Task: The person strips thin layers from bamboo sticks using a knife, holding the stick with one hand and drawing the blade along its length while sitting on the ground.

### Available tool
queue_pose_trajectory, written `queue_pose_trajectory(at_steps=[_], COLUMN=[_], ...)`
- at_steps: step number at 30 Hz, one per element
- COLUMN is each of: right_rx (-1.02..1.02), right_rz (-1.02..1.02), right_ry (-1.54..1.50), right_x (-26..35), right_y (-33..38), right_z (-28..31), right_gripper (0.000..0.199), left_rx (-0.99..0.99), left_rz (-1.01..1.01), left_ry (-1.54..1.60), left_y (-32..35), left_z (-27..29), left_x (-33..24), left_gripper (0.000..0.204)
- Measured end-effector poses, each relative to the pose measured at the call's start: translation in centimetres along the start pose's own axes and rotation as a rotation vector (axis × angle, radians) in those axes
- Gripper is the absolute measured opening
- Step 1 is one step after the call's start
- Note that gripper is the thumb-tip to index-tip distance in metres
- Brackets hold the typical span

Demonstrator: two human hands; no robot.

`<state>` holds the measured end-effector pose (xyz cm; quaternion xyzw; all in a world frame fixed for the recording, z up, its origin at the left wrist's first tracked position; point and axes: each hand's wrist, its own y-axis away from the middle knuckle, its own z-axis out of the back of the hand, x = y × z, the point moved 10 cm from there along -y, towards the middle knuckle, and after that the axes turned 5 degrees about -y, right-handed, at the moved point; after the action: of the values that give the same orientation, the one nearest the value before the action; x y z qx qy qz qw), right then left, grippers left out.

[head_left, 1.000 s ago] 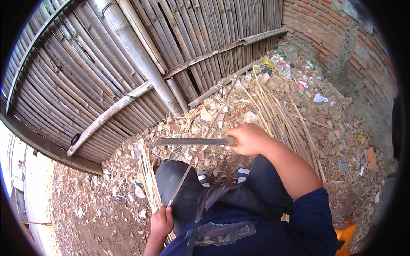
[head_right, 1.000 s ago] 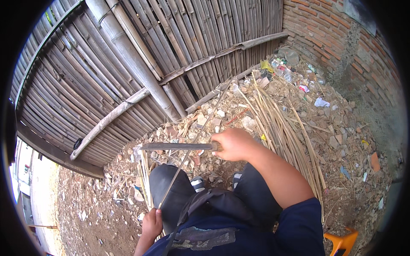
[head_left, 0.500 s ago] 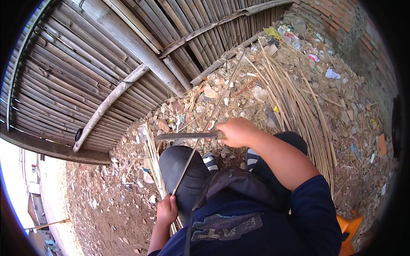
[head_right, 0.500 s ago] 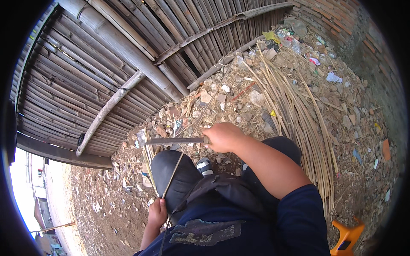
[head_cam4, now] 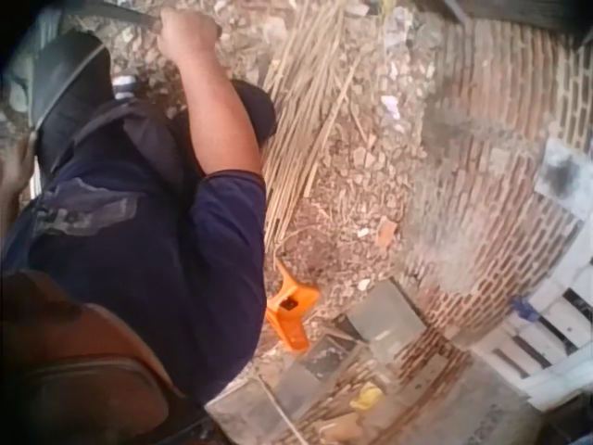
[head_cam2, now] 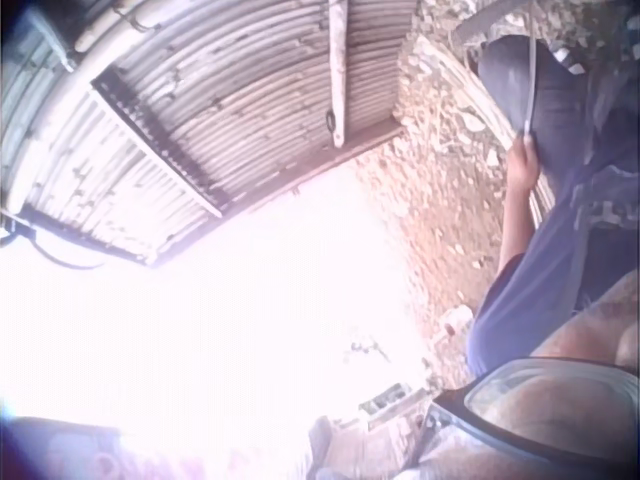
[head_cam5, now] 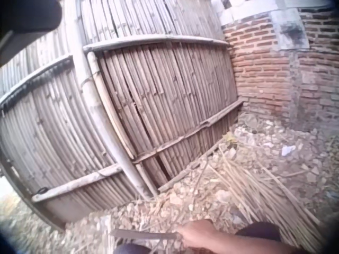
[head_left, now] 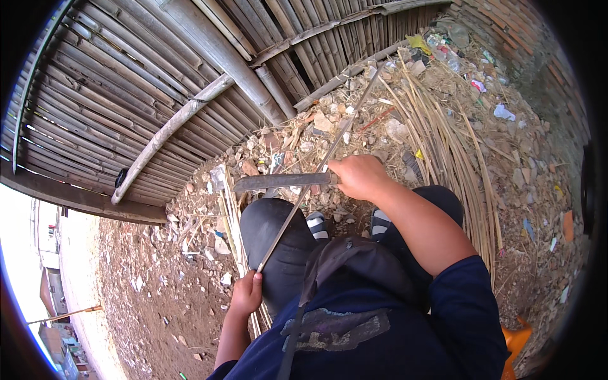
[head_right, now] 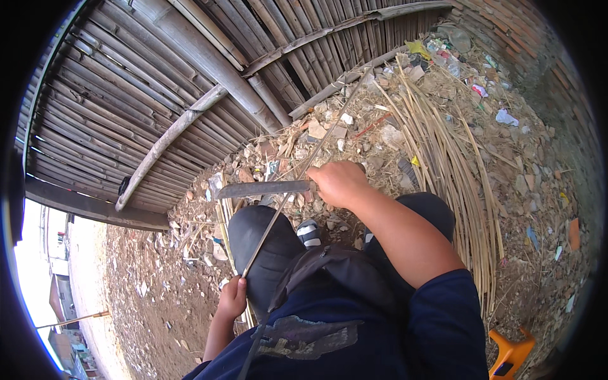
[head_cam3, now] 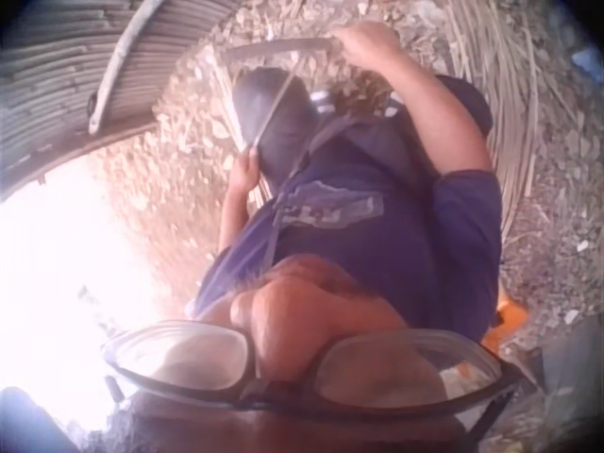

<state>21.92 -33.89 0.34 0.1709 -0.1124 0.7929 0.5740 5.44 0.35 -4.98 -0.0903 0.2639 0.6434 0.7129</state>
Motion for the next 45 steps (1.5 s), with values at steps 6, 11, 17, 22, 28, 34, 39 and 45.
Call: queue_pose_trajectory(at_steps=[6, 11, 17, 22, 28, 34, 39, 45], right_rx=[-0.051, -0.077, -0.159, 0.017, 0.044, -0.026, 0.060, -0.135], right_rz=[0.064, 0.111, 0.032, 0.135, -0.083, -0.056, 0.142, -0.131], right_ry=[0.003, -0.155, -0.111, 0.004, -0.214, -0.116, -0.022, -0.255], right_x=[-0.5, -1.4, -3.2, 1.6, -3.6, -2.7, 1.5, -5.1], right_y=[0.4, 0.6, 1.0, 1.4, -1.2, -0.5, 0.4, -1.7], right_z=[0.7, 1.5, 2.9, 0.4, -0.5, 0.8, -0.9, 0.4], right_gripper=[0.027, 0.041, 0.049, 0.036, 0.030, 0.027, 0.033, 0.022], left_rx=[0.029, 0.077, 0.122, 0.181, 0.214, 0.140, -0.151, -0.277], left_rz=[0.024, 0.044, 0.114, 0.213, 0.174, 0.210, 0.022, -0.050], left_ry=[0.065, 0.222, 0.298, 0.350, 0.429, 0.288, -0.111, -0.183], left_y=[0.2, 0.0, -0.2, -0.2, -0.6, -0.6, -0.3, -0.4], left_z=[-0.4, -1.2, -2.2, -2.7, -2.7, -1.4, 1.4, 1.3], left_x=[0.9, 2.5, 4.2, 5.6, 4.6, 4.3, -0.6, -0.9], left_gripper=[0.050, 0.052, 0.052, 0.056, 0.057, 0.057, 0.049, 0.045])
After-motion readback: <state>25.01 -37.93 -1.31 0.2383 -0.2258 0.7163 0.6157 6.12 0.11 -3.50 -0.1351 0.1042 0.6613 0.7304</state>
